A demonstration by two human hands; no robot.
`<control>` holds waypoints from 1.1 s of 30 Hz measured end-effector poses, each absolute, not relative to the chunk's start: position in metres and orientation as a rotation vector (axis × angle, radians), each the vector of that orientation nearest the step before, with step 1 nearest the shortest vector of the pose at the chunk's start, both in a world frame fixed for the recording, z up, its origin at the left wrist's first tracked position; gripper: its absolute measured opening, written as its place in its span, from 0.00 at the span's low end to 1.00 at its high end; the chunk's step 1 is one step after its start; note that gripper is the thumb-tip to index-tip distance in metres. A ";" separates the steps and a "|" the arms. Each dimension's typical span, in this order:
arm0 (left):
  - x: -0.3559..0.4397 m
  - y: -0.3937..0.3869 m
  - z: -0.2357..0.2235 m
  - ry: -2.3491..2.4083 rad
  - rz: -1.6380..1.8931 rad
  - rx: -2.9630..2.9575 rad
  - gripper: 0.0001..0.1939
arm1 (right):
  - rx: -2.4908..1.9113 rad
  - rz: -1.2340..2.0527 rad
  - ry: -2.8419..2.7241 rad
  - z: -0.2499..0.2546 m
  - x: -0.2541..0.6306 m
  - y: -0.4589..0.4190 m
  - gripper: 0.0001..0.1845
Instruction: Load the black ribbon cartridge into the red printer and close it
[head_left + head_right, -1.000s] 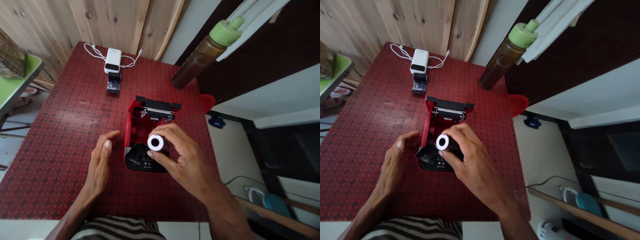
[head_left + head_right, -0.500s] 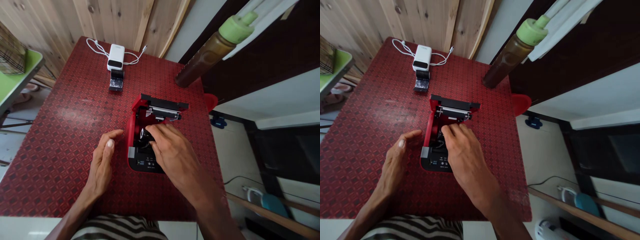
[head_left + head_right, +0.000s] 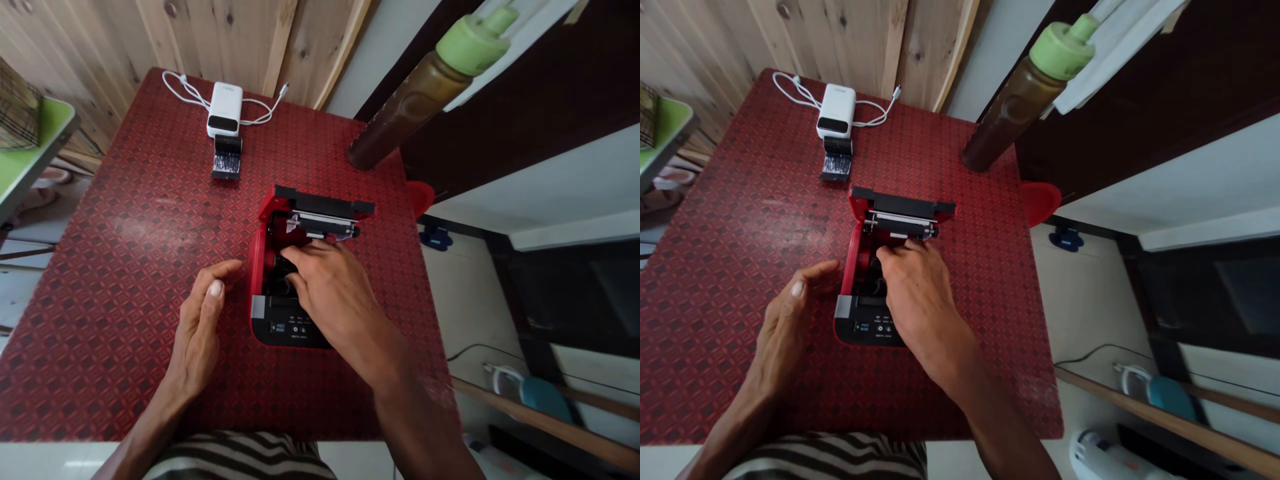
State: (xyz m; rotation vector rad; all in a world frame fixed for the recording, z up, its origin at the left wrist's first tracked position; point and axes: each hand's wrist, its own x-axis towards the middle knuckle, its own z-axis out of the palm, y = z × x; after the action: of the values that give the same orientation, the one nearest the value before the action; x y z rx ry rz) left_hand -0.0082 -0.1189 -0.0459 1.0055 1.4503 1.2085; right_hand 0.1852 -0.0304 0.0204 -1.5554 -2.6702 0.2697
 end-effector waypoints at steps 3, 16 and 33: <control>-0.009 -0.119 -0.047 1.452 1.204 0.995 0.28 | -1.568 0.327 -2.685 0.018 0.183 -0.022 0.15; -0.008 -0.116 -0.048 1.452 1.169 0.970 0.30 | -1.202 0.580 -2.495 0.030 0.221 -0.046 0.29; -0.010 -0.093 -0.035 1.468 1.343 1.098 0.26 | -1.106 0.350 -2.244 0.034 0.231 -0.061 0.12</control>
State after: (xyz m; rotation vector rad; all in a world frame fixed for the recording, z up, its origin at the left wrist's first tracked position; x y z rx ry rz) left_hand -0.0096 -0.0930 -0.0355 1.0984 1.4685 1.3425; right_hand 0.2310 -0.0609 0.0340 -1.1056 -2.2436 0.3502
